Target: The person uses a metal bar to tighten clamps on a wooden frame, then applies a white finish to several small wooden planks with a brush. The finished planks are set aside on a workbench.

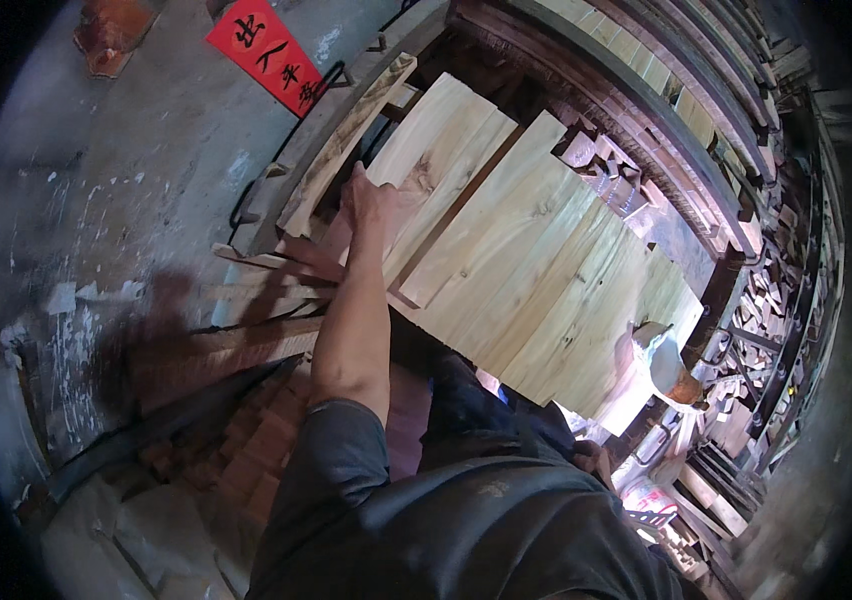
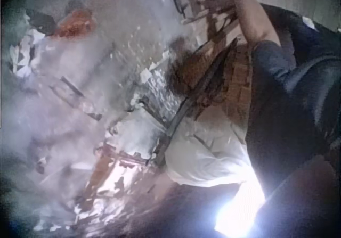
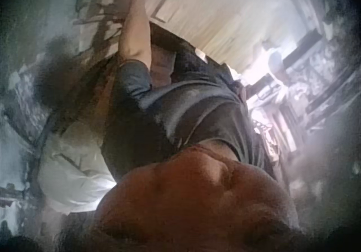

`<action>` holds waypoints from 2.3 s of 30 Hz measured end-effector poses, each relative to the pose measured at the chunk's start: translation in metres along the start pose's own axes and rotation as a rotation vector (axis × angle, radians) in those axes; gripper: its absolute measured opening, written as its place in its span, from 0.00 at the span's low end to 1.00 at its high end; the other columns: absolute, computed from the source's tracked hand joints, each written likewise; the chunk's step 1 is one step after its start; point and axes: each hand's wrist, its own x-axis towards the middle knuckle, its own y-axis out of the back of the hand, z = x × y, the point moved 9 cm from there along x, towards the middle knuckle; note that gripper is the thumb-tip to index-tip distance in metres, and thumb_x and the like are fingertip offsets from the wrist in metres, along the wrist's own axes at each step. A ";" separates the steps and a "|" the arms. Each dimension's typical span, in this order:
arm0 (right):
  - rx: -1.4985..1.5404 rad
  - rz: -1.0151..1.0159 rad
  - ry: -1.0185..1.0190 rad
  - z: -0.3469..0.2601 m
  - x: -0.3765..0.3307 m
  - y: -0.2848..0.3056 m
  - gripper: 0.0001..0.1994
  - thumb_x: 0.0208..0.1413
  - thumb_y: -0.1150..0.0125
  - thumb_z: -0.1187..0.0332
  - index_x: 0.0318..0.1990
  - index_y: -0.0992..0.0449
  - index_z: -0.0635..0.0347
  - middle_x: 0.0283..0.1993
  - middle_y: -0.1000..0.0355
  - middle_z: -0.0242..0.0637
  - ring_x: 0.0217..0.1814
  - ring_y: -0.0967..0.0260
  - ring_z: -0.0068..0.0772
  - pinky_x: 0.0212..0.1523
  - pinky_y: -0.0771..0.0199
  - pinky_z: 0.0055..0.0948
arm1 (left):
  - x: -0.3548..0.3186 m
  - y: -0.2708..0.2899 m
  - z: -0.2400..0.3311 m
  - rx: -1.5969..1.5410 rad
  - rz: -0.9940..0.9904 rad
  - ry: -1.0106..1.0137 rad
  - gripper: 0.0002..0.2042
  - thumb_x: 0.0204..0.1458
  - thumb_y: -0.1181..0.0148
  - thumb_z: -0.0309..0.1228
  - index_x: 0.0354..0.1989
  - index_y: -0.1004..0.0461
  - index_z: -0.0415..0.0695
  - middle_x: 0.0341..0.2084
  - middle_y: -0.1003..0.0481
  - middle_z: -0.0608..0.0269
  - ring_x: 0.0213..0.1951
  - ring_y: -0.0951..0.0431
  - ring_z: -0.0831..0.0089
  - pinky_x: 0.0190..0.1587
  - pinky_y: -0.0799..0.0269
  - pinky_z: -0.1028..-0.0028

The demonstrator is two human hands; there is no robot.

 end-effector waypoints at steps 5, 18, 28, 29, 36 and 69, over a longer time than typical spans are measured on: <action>-0.174 -0.053 -0.058 -0.063 0.005 0.004 0.18 0.50 0.41 0.69 0.49 0.23 0.67 0.45 0.21 0.46 0.47 0.23 0.39 0.51 0.25 0.35 | 0.020 -0.009 -0.010 0.128 -0.107 0.016 0.36 0.44 0.42 0.34 0.67 0.40 0.40 0.58 0.30 0.41 0.59 0.29 0.47 0.63 0.37 0.56; -0.216 0.115 0.213 -0.002 -0.008 0.026 0.13 0.53 0.41 0.68 0.44 0.19 0.64 0.40 0.19 0.42 0.41 0.23 0.30 0.45 0.25 0.31 | -0.053 -0.012 0.026 0.021 -0.113 -0.198 0.40 0.46 0.37 0.38 0.68 0.45 0.37 0.60 0.33 0.38 0.63 0.36 0.44 0.64 0.39 0.55; 0.585 0.963 0.011 0.026 -0.058 0.206 0.21 0.53 0.38 0.77 0.55 0.30 0.68 0.45 0.26 0.43 0.37 0.26 0.33 0.31 0.24 0.27 | -0.233 -0.059 -0.006 0.410 0.054 -0.289 0.27 0.43 0.34 0.27 0.55 0.32 0.37 0.53 0.29 0.47 0.59 0.34 0.51 0.64 0.46 0.52; 0.522 1.118 0.119 0.040 -0.064 0.236 0.21 0.52 0.38 0.70 0.53 0.28 0.68 0.45 0.24 0.43 0.42 0.26 0.34 0.41 0.25 0.30 | -0.241 -0.059 0.010 0.453 0.040 -0.287 0.29 0.41 0.32 0.26 0.55 0.32 0.38 0.54 0.31 0.47 0.59 0.36 0.51 0.63 0.44 0.53; 0.011 0.823 0.483 -0.088 -0.040 0.281 0.33 0.44 0.30 0.68 0.61 0.32 0.59 0.56 0.31 0.53 0.56 0.30 0.48 0.56 0.29 0.39 | -0.278 -0.060 0.037 0.643 0.128 -0.209 0.34 0.42 0.33 0.30 0.62 0.35 0.39 0.57 0.34 0.44 0.62 0.37 0.47 0.65 0.46 0.55; -0.297 0.865 0.483 -0.136 0.018 0.207 0.13 0.52 0.46 0.68 0.44 0.32 0.63 0.35 0.27 0.61 0.40 0.27 0.66 0.42 0.29 0.56 | -0.549 0.053 0.046 -0.004 -0.006 -0.708 0.26 0.39 0.39 0.16 0.53 0.27 0.36 0.50 0.31 0.44 0.50 0.29 0.50 0.51 0.32 0.55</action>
